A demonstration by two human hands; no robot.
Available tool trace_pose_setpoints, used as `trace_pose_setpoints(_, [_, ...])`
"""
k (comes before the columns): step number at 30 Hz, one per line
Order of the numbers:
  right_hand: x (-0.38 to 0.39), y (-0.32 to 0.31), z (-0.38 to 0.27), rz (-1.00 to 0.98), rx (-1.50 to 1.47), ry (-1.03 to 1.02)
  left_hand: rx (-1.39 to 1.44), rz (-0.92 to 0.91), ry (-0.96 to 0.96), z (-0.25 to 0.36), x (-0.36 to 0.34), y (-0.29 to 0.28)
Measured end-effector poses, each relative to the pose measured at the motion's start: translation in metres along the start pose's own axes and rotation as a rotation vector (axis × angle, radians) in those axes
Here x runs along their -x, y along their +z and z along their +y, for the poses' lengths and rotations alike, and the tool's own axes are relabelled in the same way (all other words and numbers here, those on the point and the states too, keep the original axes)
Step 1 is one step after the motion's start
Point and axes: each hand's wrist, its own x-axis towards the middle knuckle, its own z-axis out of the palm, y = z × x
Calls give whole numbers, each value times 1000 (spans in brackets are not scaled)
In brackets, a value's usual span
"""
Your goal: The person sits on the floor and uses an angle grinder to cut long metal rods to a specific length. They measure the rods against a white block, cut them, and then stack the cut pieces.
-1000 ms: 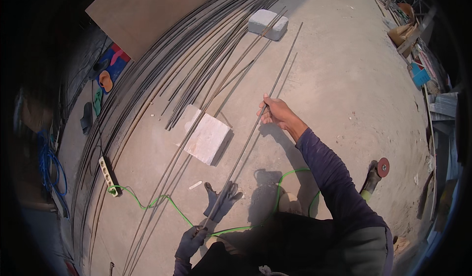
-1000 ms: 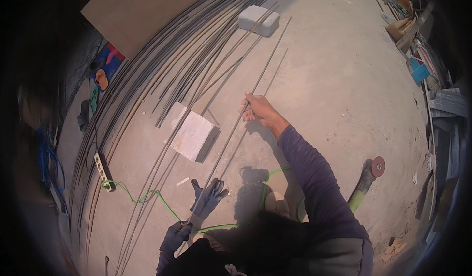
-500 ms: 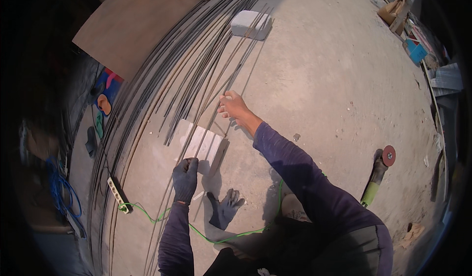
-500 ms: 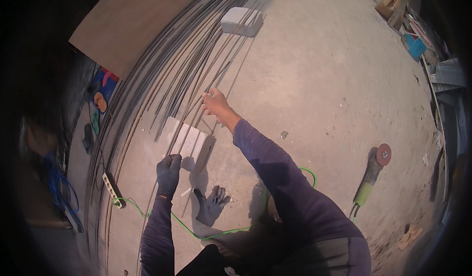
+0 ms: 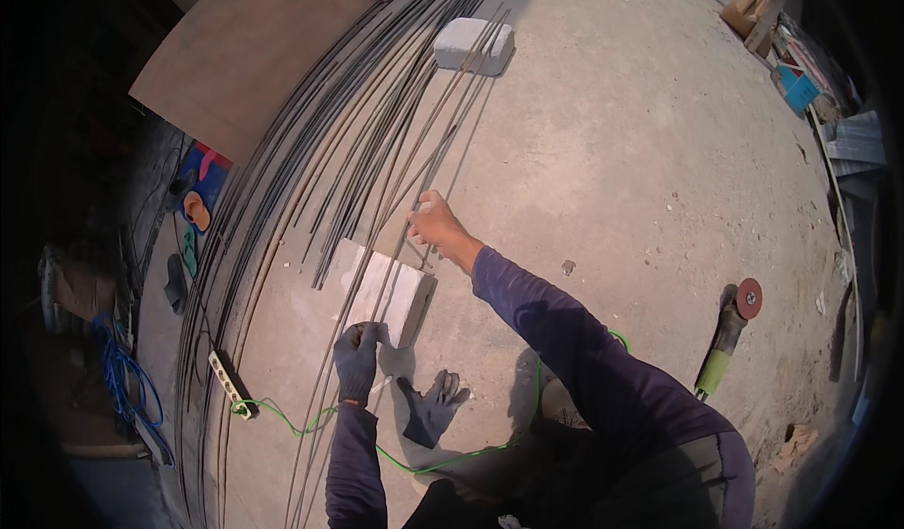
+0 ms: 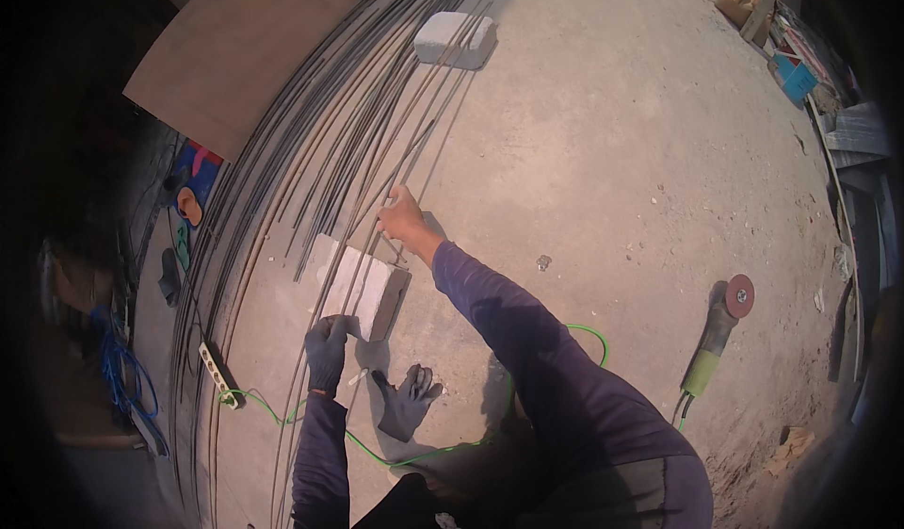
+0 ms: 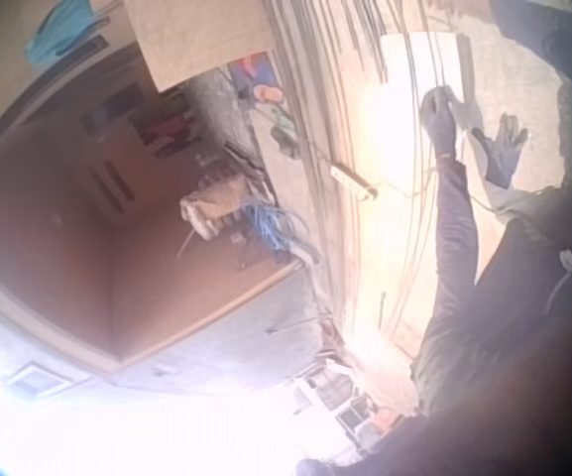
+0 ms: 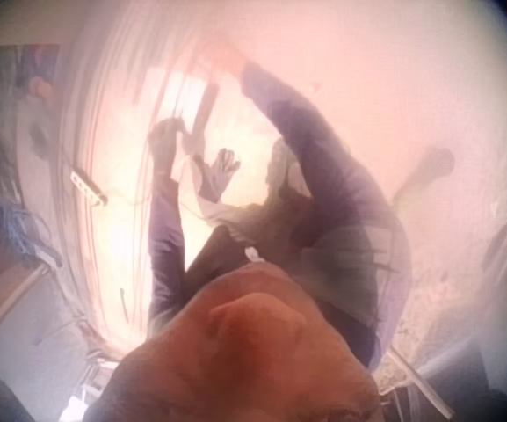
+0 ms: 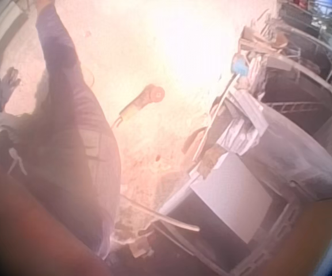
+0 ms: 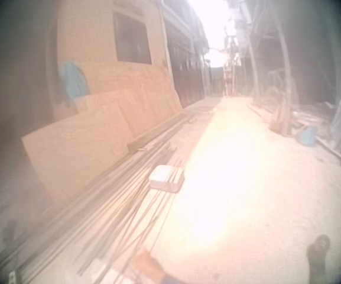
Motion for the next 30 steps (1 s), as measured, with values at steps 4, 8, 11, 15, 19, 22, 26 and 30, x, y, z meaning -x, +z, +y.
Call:
trace_pose_setpoints(4, [10,8,-10,-8,82,48,108,-6,-4,-18,-2,-4])
trace_pose_setpoints(8, [15,7,-17,8,113,87,104,-3,-8,-19,1,-3])
trace_pose_setpoints(11, [19,10,-22,25,126,100,68,5,26,-20,3,-4])
trace_pose_setpoints(15, [9,12,-12,18,68,60,88,47,46,-21,4,-6])
trace_pose_setpoints(19, [-3,12,3,18,-60,17,30,69,122,-21,7,-8])
trace_pose_setpoints(22, [-2,17,4,27,-82,-1,37,102,103,-24,9,-9])
trace_pose_setpoints(26, [6,16,-9,4,-60,19,23,95,102,-23,7,-10])
trace_pose_setpoints(30, [7,16,-13,-8,-85,35,-91,139,163,-31,-1,-10])
